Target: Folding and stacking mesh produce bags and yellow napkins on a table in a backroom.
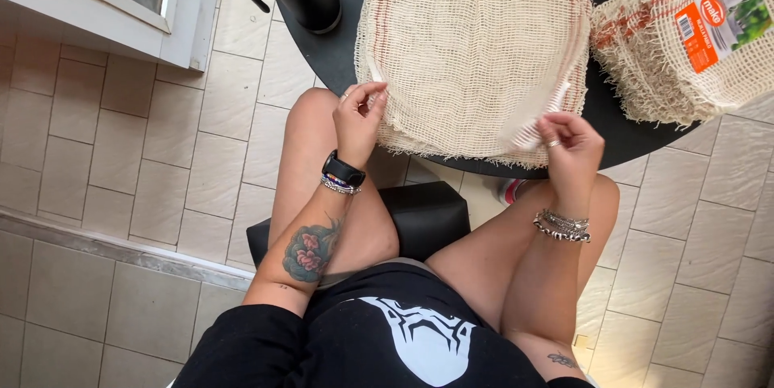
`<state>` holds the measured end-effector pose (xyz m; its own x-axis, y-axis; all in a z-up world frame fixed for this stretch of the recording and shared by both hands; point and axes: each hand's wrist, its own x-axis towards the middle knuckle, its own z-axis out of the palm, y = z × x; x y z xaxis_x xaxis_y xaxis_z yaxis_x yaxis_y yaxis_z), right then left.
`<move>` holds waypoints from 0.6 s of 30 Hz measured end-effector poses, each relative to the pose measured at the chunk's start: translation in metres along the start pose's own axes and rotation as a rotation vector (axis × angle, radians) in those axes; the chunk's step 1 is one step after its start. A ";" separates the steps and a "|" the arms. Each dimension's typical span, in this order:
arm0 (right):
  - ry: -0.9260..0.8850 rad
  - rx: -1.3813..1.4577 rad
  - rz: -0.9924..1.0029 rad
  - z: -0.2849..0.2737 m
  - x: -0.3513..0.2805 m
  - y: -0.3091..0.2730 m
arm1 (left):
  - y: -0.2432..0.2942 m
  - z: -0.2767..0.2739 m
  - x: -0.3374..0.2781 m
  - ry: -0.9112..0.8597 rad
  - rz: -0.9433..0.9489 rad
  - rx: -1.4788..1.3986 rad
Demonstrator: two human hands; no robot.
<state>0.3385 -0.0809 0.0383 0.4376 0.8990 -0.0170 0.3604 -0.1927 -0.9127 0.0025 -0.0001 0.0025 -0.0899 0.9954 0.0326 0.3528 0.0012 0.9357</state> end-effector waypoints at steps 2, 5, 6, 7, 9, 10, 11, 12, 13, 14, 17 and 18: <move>-0.252 0.168 -0.159 0.005 -0.012 -0.049 | 0.020 0.007 -0.006 0.050 0.131 -0.120; -0.360 0.104 -0.340 0.008 -0.019 -0.082 | 0.045 0.022 -0.010 0.056 0.239 -0.240; -0.361 0.104 -0.334 0.007 -0.018 -0.072 | 0.059 0.021 -0.014 0.053 0.235 -0.239; -0.267 0.023 -0.416 0.006 -0.016 -0.063 | 0.073 0.020 -0.015 0.040 0.259 -0.289; -0.171 -0.058 -0.498 0.002 -0.015 -0.063 | 0.096 0.018 -0.019 0.026 0.285 -0.339; -0.145 -0.033 -0.567 -0.001 -0.017 -0.072 | 0.105 0.016 -0.022 -0.007 0.269 -0.410; -0.119 -0.009 -0.635 -0.005 -0.021 -0.082 | 0.114 0.013 -0.027 -0.040 0.251 -0.482; -0.118 -0.010 -0.634 -0.006 -0.027 -0.101 | 0.126 0.008 -0.033 -0.042 0.252 -0.482; -0.139 0.006 -0.723 -0.007 -0.031 -0.121 | 0.138 0.003 -0.037 -0.080 0.254 -0.495; -0.160 0.022 -0.812 -0.007 -0.035 -0.141 | 0.150 -0.002 -0.042 -0.120 0.256 -0.508; -0.281 0.230 -0.601 -0.004 -0.061 -0.154 | 0.174 -0.016 -0.060 -0.172 0.281 -0.464; -0.282 0.232 -0.608 -0.001 -0.069 -0.155 | 0.178 -0.020 -0.065 -0.167 0.287 -0.463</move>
<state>0.2530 -0.1128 0.1814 -0.0272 0.8943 0.4466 0.2747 0.4362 -0.8569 0.0527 -0.0667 0.1737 0.1107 0.9514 0.2874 -0.1074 -0.2761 0.9551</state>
